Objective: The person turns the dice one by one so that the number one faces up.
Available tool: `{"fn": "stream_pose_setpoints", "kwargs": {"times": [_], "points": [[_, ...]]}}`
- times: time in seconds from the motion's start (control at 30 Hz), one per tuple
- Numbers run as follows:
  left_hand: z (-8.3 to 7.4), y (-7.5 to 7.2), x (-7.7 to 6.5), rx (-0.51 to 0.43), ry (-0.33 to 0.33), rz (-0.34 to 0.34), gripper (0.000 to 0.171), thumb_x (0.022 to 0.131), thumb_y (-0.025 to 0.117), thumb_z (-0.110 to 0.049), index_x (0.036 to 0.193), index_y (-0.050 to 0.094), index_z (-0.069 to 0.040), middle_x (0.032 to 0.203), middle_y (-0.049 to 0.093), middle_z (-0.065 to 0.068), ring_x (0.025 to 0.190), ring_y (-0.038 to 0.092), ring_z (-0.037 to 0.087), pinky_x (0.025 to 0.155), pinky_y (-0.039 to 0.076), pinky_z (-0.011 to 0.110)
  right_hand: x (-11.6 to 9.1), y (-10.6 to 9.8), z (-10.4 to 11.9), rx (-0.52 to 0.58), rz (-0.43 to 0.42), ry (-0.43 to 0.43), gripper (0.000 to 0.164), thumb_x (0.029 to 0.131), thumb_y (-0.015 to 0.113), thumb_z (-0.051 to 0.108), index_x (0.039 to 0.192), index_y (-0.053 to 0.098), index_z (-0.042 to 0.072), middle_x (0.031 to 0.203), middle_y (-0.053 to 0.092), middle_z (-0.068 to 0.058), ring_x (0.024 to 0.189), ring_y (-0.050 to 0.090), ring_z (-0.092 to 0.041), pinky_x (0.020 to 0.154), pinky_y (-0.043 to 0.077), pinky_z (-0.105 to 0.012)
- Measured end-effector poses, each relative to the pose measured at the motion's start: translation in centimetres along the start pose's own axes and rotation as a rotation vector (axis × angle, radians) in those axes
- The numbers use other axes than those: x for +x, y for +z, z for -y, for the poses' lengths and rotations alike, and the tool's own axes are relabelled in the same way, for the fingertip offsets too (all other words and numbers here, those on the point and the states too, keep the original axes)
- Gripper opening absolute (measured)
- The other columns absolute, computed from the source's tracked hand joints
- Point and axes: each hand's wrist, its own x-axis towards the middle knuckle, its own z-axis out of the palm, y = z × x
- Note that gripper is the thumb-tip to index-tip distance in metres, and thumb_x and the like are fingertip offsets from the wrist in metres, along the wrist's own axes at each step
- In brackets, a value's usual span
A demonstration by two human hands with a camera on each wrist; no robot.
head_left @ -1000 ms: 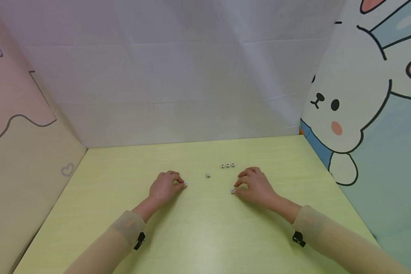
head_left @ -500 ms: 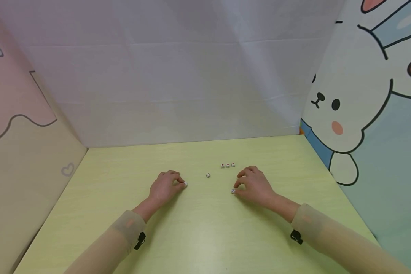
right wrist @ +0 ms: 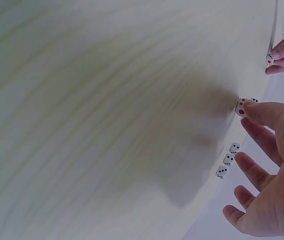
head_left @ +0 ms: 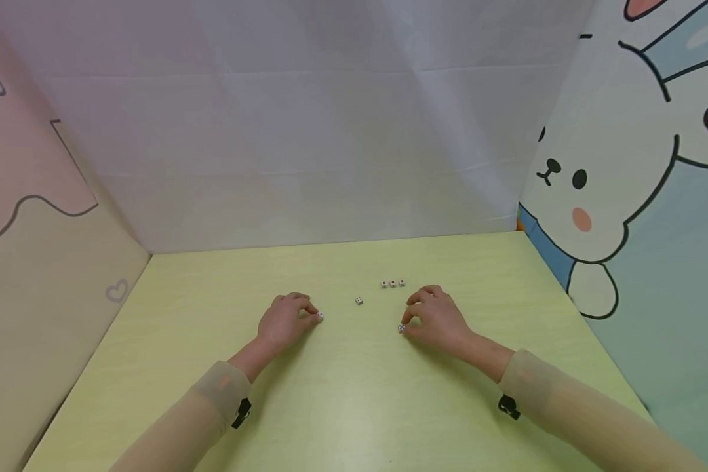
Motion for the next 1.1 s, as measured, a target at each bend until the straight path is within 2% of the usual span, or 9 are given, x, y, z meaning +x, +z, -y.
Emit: {"fn": "stream_pose_setpoints", "kwargs": {"times": [0.77, 1.1], "points": [[0.14, -0.02, 0.32, 0.013, -0.007, 0.015, 0.018, 0.095, 0.074, -0.036, 0.101, 0.079, -0.02, 0.141, 0.06, 0.01, 0.13, 0.051, 0.04, 0.096, 0.051, 0.053, 0.24, 0.12, 0.26, -0.037, -0.008, -0.026, 0.007, 0.082, 0.086, 0.027, 0.083, 0.08, 0.023, 0.116, 0.068, -0.005, 0.124, 0.049, -0.036, 0.102, 0.042, -0.059], [0.26, 0.01, 0.18, 0.011, -0.001, 0.011, 0.017, 0.095, 0.075, -0.035, 0.1, 0.079, -0.019, 0.14, 0.061, 0.011, 0.128, 0.051, 0.042, 0.098, 0.05, 0.054, 0.24, 0.31, 0.09, 0.013, -0.019, -0.005, 0.007, 0.082, 0.086, 0.027, 0.085, 0.08, 0.024, 0.115, 0.068, -0.004, 0.123, 0.049, -0.035, 0.103, 0.042, -0.056]]}}
